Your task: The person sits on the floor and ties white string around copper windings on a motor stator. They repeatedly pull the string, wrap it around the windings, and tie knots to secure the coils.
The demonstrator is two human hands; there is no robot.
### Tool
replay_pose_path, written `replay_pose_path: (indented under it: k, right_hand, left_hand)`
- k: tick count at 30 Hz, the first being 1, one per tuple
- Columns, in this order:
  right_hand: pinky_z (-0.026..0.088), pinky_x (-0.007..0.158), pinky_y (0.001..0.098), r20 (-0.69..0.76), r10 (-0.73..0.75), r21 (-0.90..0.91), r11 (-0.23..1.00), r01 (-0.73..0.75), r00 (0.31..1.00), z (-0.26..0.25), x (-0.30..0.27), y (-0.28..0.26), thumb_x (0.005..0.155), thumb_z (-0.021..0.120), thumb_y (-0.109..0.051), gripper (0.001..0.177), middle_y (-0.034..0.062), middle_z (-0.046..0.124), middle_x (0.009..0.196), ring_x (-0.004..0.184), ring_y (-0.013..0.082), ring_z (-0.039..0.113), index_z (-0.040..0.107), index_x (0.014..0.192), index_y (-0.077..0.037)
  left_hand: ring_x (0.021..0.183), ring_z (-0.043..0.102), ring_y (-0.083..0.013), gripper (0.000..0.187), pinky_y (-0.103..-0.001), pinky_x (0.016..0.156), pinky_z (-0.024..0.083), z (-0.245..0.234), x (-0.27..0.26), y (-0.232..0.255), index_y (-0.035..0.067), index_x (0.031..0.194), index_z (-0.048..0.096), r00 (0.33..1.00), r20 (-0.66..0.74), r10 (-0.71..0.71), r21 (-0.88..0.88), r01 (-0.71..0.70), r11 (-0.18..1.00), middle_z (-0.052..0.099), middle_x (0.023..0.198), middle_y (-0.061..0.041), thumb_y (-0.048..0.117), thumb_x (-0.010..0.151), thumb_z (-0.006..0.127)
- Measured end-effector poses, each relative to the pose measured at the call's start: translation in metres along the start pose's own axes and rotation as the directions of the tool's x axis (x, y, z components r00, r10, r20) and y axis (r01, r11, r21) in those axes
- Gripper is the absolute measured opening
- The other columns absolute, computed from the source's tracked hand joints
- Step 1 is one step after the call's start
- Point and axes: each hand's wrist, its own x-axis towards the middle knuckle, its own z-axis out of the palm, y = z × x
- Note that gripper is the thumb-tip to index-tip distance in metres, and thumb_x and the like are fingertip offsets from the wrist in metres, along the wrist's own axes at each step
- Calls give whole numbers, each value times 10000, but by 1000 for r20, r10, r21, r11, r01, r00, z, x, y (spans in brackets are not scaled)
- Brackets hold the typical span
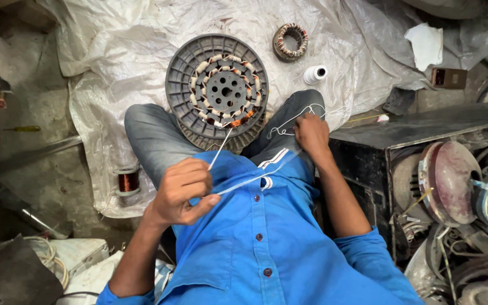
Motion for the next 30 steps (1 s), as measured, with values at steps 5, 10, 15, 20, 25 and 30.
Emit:
replay_pose_path:
  k: [5,10,15,20,25,30]
  right_hand:
    - [548,790,458,-7,223,271,939,-213,975,-70,-14,40,975,719,-226,195,175,731,935,869,359,704,744,1050,-47]
    - [564,828,299,60,239,866,470,-170,969,-146,-21,74,1026,692,-180,179,118,734,961,901,154,720,702,1114,-25]
    - [541,735,333,-159,187,352,928,-121,969,-169,-21,59,986,750,-115,119,147,738,938,830,260,727,735,1041,-10]
    - [520,778,253,-124,402,848,518,-113,907,-159,-21,64,1062,679,-77,92,45,719,930,841,106,662,673,1098,7]
    - [525,943,305,-465,471,822,545,167,750,-145,-1,98,1102,719,-47,91,88,734,1169,1054,139,663,701,1169,12]
    - [586,942,381,-200,579,860,-282,424,790,-160,-20,135,1063,679,-210,157,72,714,1031,1006,200,693,680,1066,-53]
  left_hand:
    - [579,536,-240,465,-389,571,433,-20,-13,-1,69,549,458,998,-18,-61,355,63,933,477,582,-57,122,790,852]
    - [563,511,-245,382,-387,543,400,-34,-12,11,61,573,514,988,16,-154,362,138,922,503,608,-63,148,767,831]
    - [692,587,-259,269,-410,700,463,-30,-4,15,57,664,612,949,149,-277,452,184,873,591,705,-72,199,810,788]
    - [731,605,-266,278,-404,724,463,-28,-12,22,56,671,628,906,154,-394,453,289,843,607,716,-72,229,840,766]
    - [802,619,-250,233,-403,770,460,-26,-11,17,71,688,662,863,230,-450,464,309,830,636,778,-53,228,838,745]
    - [898,627,-246,192,-419,802,452,-24,-26,8,95,802,764,806,308,-505,486,323,812,700,899,-27,279,835,720]
